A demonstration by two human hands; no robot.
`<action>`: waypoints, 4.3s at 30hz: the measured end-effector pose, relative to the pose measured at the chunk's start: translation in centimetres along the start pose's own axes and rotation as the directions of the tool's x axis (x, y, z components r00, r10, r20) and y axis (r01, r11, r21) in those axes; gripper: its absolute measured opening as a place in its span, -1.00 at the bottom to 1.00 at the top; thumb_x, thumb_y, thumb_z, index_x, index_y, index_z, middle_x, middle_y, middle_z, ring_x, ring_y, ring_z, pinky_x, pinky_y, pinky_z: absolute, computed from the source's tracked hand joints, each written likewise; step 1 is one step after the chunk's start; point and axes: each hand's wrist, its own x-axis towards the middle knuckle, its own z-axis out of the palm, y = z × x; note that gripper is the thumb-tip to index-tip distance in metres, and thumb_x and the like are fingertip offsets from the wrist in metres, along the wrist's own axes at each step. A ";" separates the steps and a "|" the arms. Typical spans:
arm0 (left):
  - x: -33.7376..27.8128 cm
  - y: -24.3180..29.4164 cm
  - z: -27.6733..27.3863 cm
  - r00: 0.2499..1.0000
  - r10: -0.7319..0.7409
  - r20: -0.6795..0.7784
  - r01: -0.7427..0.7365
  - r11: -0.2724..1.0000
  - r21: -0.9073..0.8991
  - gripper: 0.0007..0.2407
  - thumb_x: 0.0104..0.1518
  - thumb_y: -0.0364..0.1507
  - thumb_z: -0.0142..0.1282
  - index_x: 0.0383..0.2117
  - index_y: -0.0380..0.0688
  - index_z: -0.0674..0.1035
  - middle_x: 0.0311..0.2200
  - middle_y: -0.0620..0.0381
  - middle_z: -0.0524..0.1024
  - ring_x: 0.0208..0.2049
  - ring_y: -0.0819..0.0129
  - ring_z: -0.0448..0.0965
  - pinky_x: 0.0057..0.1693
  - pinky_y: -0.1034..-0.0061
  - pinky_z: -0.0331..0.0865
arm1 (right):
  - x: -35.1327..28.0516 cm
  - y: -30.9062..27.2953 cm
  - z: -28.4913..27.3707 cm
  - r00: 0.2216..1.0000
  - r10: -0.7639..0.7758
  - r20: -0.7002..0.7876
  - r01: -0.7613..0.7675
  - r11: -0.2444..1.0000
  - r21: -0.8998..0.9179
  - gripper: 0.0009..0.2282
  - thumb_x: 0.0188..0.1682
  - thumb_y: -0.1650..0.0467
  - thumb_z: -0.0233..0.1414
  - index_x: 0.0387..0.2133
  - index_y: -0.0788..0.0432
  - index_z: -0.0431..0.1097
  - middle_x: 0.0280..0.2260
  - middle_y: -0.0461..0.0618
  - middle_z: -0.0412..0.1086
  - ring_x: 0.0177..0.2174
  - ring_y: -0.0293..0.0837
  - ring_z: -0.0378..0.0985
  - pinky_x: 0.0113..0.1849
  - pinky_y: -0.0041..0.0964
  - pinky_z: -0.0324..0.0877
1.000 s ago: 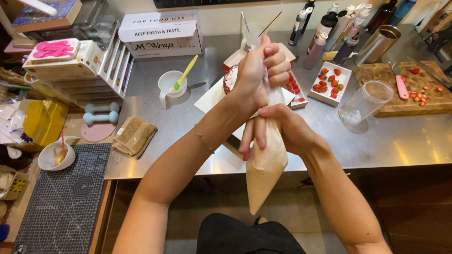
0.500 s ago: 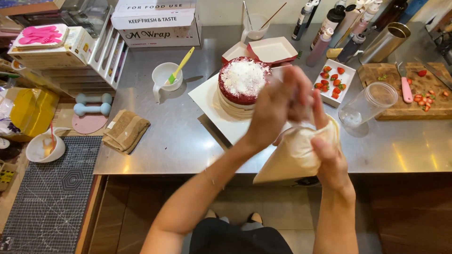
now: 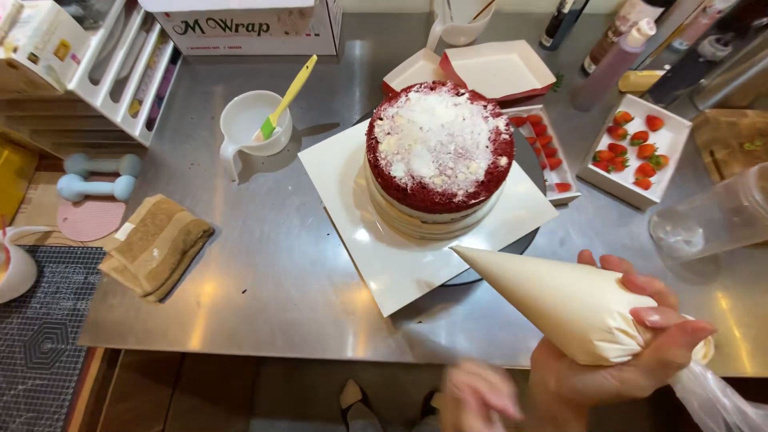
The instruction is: Piping whipped cream onto a red velvet cake and then transferring additional cream from a bowl to a piping bag.
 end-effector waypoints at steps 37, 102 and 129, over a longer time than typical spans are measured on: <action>1.5 4.9 15.2 0.915 0.110 0.389 -0.388 0.506 0.770 -0.29 -0.30 -0.71 -0.15 0.23 -0.60 0.19 0.26 -0.35 0.24 0.36 -0.14 0.19 0.43 -0.01 0.02 | -3.5 1.3 2.6 0.872 -0.288 0.396 0.489 0.557 -0.671 -0.31 0.26 0.54 0.14 0.36 -0.29 -0.25 -0.12 -0.16 -0.01 -0.20 -0.20 0.24 -0.15 -0.32 0.46; -0.2 9.2 20.9 0.839 0.285 0.464 -0.545 0.440 0.714 -0.16 0.11 0.16 -0.18 0.41 -0.22 0.04 0.34 -0.12 0.07 0.40 -0.01 0.06 0.44 -0.04 -0.13 | 2.4 4.1 -0.4 0.995 -0.074 -0.064 0.073 0.997 -0.026 -0.63 0.31 0.16 -0.30 -0.44 0.12 0.06 -0.59 -0.08 0.02 -0.50 -0.14 0.25 -0.23 -0.13 0.36; -0.1 9.3 21.1 0.842 0.269 0.467 -0.539 0.426 0.726 -0.15 0.14 0.16 -0.22 0.40 -0.30 0.06 0.30 -0.18 0.14 0.36 0.00 0.10 0.44 0.09 -0.11 | 3.0 3.5 -1.2 0.997 -0.078 -0.020 0.077 0.997 -0.011 -0.62 0.35 0.19 -0.31 -0.44 0.14 0.02 -0.60 -0.04 -0.01 -0.52 -0.15 0.21 -0.26 -0.19 0.30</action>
